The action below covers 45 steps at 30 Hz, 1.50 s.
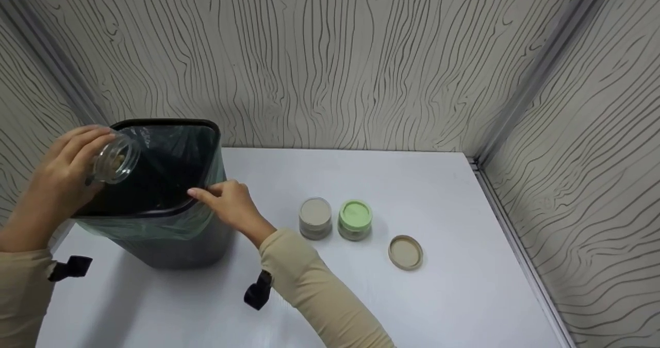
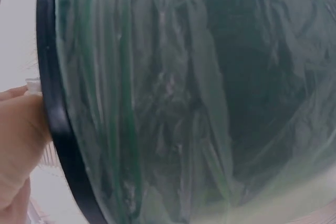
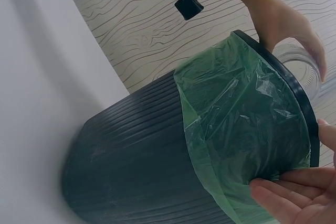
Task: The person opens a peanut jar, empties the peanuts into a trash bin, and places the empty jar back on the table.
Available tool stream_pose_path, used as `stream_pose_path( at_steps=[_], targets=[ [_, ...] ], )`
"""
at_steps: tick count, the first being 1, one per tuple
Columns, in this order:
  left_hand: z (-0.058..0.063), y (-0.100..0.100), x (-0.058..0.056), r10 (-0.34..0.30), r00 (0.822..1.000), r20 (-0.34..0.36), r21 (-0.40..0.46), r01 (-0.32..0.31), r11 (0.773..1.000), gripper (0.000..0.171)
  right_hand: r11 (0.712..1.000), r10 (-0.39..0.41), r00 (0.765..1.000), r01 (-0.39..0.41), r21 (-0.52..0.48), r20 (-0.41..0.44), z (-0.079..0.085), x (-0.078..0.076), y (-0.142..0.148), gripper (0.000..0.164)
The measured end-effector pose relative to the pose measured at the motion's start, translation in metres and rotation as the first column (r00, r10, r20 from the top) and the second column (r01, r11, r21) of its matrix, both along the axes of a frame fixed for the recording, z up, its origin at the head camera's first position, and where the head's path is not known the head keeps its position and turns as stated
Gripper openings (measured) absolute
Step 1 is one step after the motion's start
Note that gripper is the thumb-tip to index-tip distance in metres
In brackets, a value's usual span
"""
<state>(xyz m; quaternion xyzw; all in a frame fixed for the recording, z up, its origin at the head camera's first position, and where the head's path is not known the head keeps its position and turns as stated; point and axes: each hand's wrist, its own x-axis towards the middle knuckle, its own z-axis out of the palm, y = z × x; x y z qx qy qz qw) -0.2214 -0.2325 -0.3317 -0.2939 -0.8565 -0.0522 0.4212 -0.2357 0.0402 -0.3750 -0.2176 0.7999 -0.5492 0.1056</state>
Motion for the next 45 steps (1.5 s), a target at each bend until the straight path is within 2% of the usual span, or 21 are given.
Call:
stream_pose_path(
  at_steps=[5,11,15,18,22,30,33,41,45],
  targets=[
    [-0.001,0.0,0.0,-0.003,1.0,-0.021,0.002,0.003,1.0,0.074,1.0,0.0,1.0,0.0,-0.015,0.006,0.0,0.002,0.001,0.035],
    [-0.003,-0.002,-0.001,0.043,0.999,0.004,-0.012,-0.043,0.999,0.074,1.0,-0.009,1.0,0.009,-0.014,0.01,0.002,0.001,0.0,0.034],
    [-0.005,-0.001,-0.002,0.04,0.999,0.008,-0.005,-0.04,0.999,0.069,1.0,-0.012,1.0,0.012,-0.007,0.013,0.003,0.001,0.0,0.036],
    [-0.006,0.001,-0.002,0.021,1.0,-0.014,0.015,-0.02,1.0,0.066,1.0,-0.017,1.0,0.017,-0.002,0.016,0.004,0.002,0.0,0.037],
    [-0.008,0.004,-0.003,-0.012,0.999,-0.048,-0.006,0.012,1.0,0.058,1.0,-0.021,1.0,0.021,-0.002,0.016,0.003,0.003,0.001,0.037],
    [-0.009,0.004,-0.002,0.04,0.997,-0.064,-0.113,-0.047,0.992,0.055,1.0,-0.028,1.0,0.028,-0.001,0.006,0.003,0.003,0.0,0.035],
    [-0.009,0.005,-0.002,0.03,0.997,-0.064,-0.122,-0.038,0.992,0.057,1.0,-0.031,1.0,0.031,-0.002,0.002,0.003,0.003,0.0,0.034],
    [-0.01,0.004,-0.004,0.007,0.997,-0.079,-0.056,-0.011,0.998,0.052,1.0,-0.025,1.0,0.025,-0.014,0.018,0.002,0.002,-0.001,0.036],
    [-0.011,0.002,-0.002,0.033,0.996,-0.079,-0.062,-0.038,0.997,0.052,1.0,-0.015,1.0,0.015,-0.013,0.012,0.002,0.003,0.0,0.037]
  ],
)
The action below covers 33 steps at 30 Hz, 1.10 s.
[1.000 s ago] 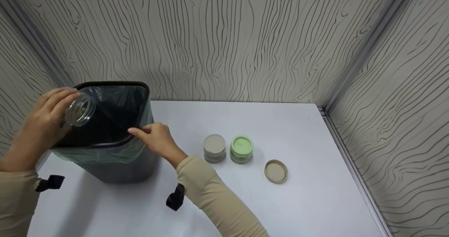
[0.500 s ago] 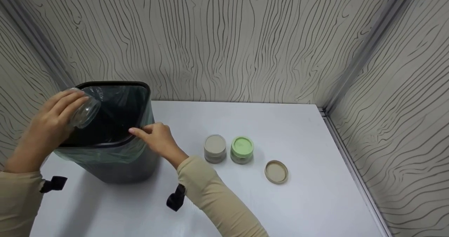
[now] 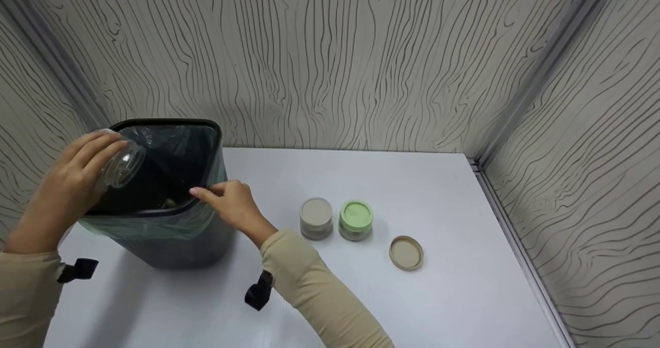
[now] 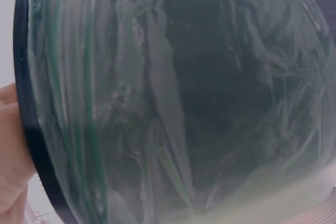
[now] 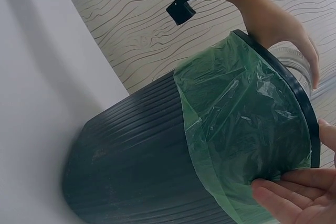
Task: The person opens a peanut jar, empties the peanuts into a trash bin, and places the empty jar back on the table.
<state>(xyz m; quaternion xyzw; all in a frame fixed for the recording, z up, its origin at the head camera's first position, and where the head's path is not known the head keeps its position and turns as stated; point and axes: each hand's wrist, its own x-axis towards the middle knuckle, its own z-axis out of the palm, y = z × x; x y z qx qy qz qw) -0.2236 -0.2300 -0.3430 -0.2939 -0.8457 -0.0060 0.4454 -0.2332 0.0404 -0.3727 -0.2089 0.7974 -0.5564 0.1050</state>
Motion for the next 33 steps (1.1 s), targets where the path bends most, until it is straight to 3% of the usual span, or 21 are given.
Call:
stream_pose_path(
  at_steps=[5,15,26,33],
  targets=[
    [-0.002,-0.001,0.002,0.033,0.999,0.022,-0.004,-0.033,0.999,0.053,1.0,0.003,1.0,-0.003,-0.009,0.003,0.0,0.0,0.001,0.038],
    [0.002,0.004,0.001,0.01,1.0,0.008,-0.091,-0.009,0.996,0.059,1.0,-0.001,1.0,0.001,-0.012,-0.008,-0.002,-0.001,0.002,0.036],
    [0.006,0.003,0.0,0.005,0.999,0.037,-0.058,-0.003,0.998,0.072,1.0,0.0,1.0,-0.001,-0.023,-0.003,-0.002,-0.002,0.001,0.036],
    [0.005,0.001,0.001,0.041,0.999,0.005,-0.133,-0.04,0.99,0.063,1.0,0.003,1.0,-0.003,-0.025,0.025,-0.001,0.0,0.0,0.037]
  ],
)
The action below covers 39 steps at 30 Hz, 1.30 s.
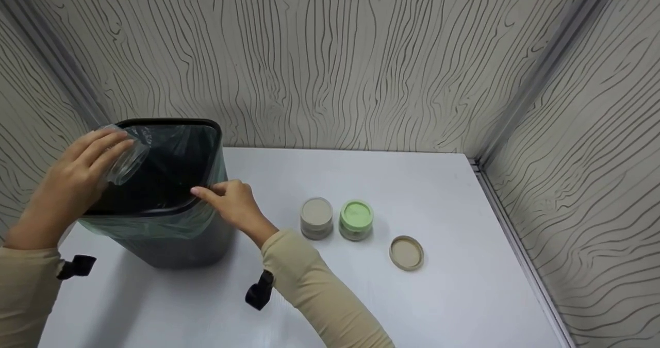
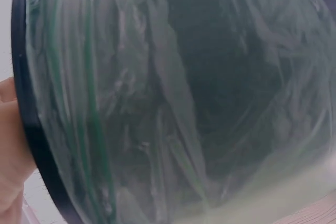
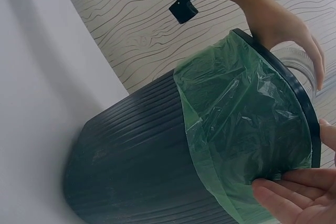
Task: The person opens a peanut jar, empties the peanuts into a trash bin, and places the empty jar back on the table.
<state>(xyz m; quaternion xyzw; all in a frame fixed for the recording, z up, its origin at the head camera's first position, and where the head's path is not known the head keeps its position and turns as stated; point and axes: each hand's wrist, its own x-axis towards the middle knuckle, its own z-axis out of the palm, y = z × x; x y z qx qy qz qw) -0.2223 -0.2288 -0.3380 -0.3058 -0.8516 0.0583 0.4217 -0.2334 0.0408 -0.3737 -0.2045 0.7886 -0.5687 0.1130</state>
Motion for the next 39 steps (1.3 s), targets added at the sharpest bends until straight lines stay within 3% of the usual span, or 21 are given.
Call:
stream_pose_path(
  at_steps=[6,14,23,31,39],
  targets=[
    [0.004,-0.002,0.002,0.006,1.0,-0.027,-0.017,-0.006,1.0,0.061,1.0,-0.008,1.0,0.008,-0.002,0.0,-0.001,0.001,0.0,0.037],
    [0.005,-0.002,0.002,-0.015,1.0,-0.011,-0.014,0.015,1.0,0.061,1.0,-0.015,1.0,0.015,-0.004,-0.006,-0.001,-0.001,0.0,0.036],
    [0.003,-0.004,0.006,0.01,1.0,0.013,-0.048,-0.009,0.999,0.061,1.0,-0.024,1.0,0.024,0.004,-0.017,-0.002,-0.001,0.0,0.036],
    [0.003,-0.008,0.011,0.073,0.996,0.043,-0.133,-0.067,0.989,0.071,1.0,-0.009,1.0,0.009,0.02,-0.012,-0.004,0.0,0.001,0.039],
    [0.003,-0.008,0.011,0.071,0.997,0.033,-0.185,-0.064,0.981,0.073,1.0,-0.009,1.0,0.009,0.019,-0.015,-0.003,-0.001,0.0,0.038]
  ],
)
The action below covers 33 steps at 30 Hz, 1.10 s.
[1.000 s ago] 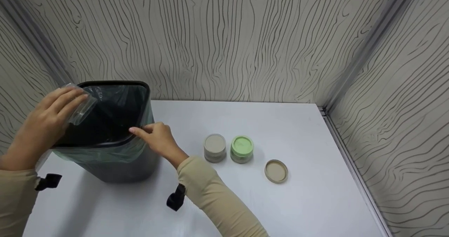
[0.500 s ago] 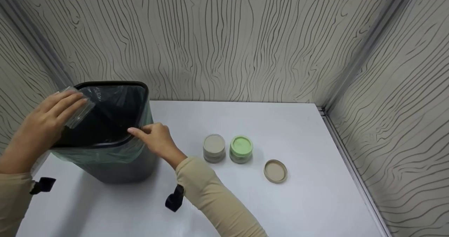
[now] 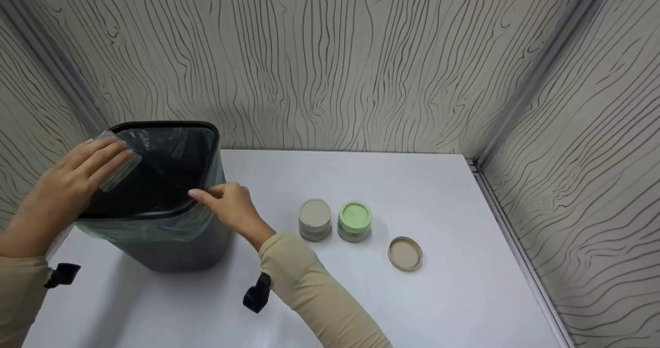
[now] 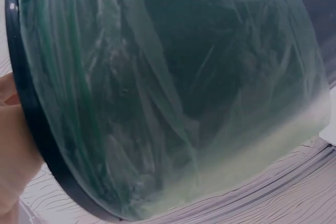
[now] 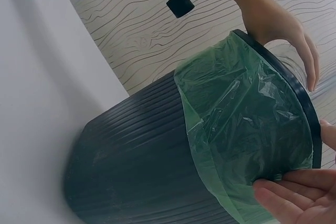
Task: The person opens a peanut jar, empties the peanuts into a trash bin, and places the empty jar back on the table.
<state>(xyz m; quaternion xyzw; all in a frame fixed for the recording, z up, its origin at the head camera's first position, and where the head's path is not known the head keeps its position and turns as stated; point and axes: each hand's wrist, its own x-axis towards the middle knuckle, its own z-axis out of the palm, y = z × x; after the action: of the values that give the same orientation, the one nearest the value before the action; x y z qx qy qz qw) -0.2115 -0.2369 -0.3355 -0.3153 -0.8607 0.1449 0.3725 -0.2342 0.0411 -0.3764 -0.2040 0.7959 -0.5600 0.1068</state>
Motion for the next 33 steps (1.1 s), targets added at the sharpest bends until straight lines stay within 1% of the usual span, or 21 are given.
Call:
stream_pose_path(
  at_steps=[6,12,15,18,23,27,29,33],
  targets=[
    [0.0008,-0.0008,-0.0007,-0.003,0.999,-0.034,-0.016,0.002,1.0,0.073,1.0,-0.01,1.0,0.01,-0.006,-0.003,-0.0002,0.0001,-0.0005,0.037],
    [0.0029,-0.0055,0.0006,-0.051,0.998,-0.023,-0.05,0.05,0.998,0.074,1.0,-0.008,1.0,0.008,-0.019,0.004,-0.0002,0.0001,-0.0026,0.037],
    [0.0058,-0.0063,0.0009,-0.055,0.998,-0.031,-0.074,0.053,0.996,0.073,1.0,-0.011,1.0,0.011,-0.024,0.004,0.0008,0.0003,-0.0024,0.036],
    [0.0072,-0.0058,0.001,-0.055,0.998,-0.018,-0.076,0.054,0.996,0.073,0.999,-0.007,1.0,0.007,-0.034,0.005,0.0017,0.0005,-0.0014,0.036],
    [0.0056,-0.0061,0.0019,-0.067,0.998,-0.008,-0.023,0.067,0.997,0.072,0.999,0.009,1.0,-0.009,-0.046,0.005,0.0017,0.0004,-0.0007,0.037],
    [0.0035,-0.0043,-0.0008,-0.094,0.996,-0.008,0.043,0.094,0.995,0.069,0.999,-0.003,1.0,0.004,-0.047,0.018,0.0016,0.0009,-0.0003,0.036],
    [0.0032,-0.0033,-0.0023,-0.107,0.994,-0.001,0.1,0.107,0.989,0.07,0.999,-0.007,1.0,0.008,-0.048,0.021,0.0017,0.0013,-0.0001,0.036],
    [0.0028,-0.0022,-0.0031,-0.132,0.991,0.008,0.203,0.127,0.971,0.075,0.999,-0.008,1.0,0.009,-0.05,0.026,0.0021,0.0014,-0.0005,0.036]
  ],
)
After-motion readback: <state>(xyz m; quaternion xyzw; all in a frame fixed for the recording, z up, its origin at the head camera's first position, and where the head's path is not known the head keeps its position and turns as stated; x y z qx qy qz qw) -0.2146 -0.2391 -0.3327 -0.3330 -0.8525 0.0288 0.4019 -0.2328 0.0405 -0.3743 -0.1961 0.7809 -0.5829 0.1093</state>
